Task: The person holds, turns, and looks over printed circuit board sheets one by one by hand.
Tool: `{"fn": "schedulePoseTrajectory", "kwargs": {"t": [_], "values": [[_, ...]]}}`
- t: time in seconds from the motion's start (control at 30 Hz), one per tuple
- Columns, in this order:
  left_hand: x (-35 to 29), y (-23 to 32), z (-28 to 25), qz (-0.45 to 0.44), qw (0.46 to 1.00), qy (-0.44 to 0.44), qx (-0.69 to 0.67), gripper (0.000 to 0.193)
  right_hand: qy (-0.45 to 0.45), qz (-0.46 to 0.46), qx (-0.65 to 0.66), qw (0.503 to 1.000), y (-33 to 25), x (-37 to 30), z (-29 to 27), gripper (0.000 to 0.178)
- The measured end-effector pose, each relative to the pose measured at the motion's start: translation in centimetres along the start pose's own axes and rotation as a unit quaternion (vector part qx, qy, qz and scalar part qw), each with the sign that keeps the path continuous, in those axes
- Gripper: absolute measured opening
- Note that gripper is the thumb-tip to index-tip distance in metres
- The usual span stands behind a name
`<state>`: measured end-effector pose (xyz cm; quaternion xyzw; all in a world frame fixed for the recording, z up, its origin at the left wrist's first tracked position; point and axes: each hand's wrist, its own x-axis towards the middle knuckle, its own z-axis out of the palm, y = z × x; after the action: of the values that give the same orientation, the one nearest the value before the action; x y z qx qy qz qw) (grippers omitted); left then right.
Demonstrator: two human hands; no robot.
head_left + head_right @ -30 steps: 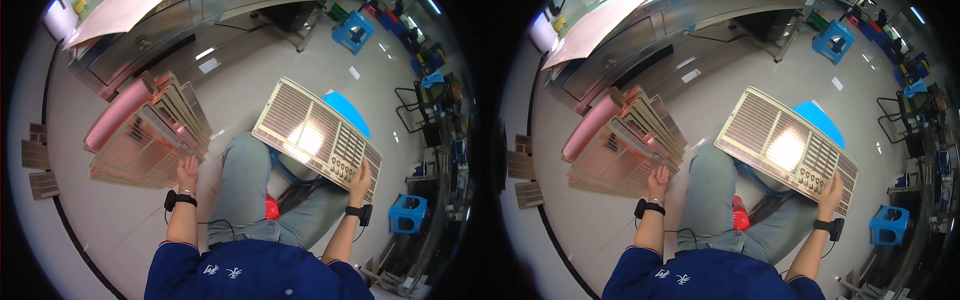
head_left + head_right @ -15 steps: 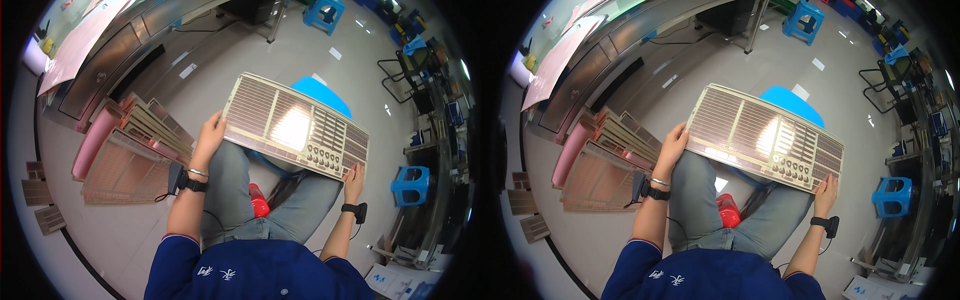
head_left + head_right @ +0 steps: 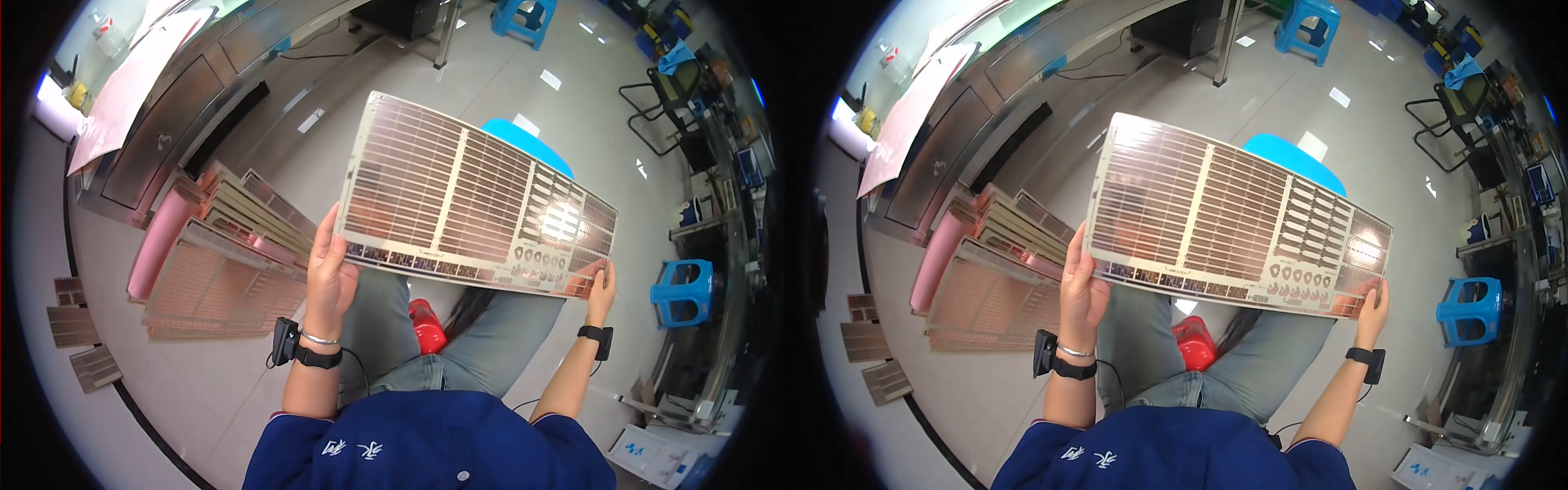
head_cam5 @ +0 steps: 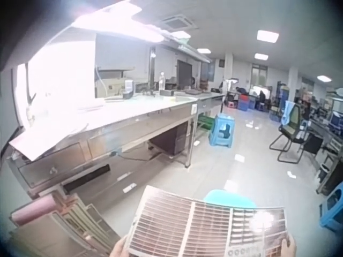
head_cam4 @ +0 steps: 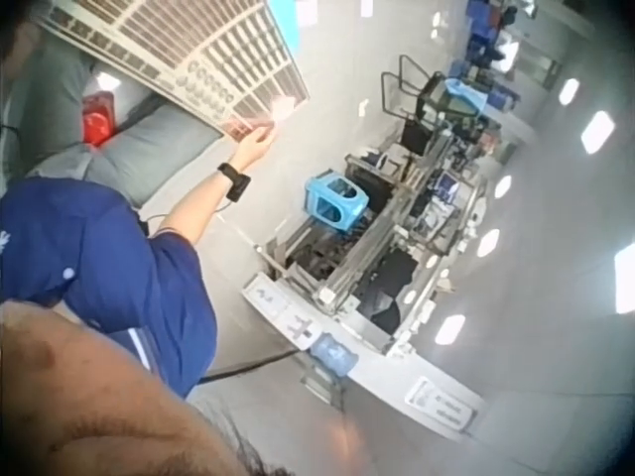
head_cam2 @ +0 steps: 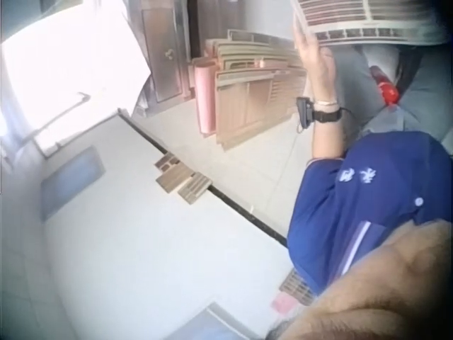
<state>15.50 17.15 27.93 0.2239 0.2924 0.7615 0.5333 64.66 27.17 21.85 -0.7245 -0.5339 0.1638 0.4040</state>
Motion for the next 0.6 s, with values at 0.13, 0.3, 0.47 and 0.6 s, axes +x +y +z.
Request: {"fn": "schedulePoseTrajectory", "kwargs": {"t": [0.13,0.3,0.47,0.6], "values": [[-0.7,-0.2,-1.6,-0.005,0.996,0.034,-0.087,0.044,0.023,0.007,0.096,0.995,-0.9,-0.1,-0.6,0.039],[-0.6,1.1,-3.6,0.025,0.987,0.117,-0.111,0.040,-0.086,0.120,0.287,0.947,-3.8,-0.7,-4.7,0.037],[-1.2,2.4,-6.6,0.045,0.980,0.138,-0.138,0.040,-0.087,0.103,0.325,0.936,-8.2,-2.3,-5.2,0.036],[-1.8,2.8,-8.3,0.062,0.975,0.141,-0.161,0.038,-0.092,0.063,0.389,0.914,-8.6,-3.0,-5.3,0.034]]}}
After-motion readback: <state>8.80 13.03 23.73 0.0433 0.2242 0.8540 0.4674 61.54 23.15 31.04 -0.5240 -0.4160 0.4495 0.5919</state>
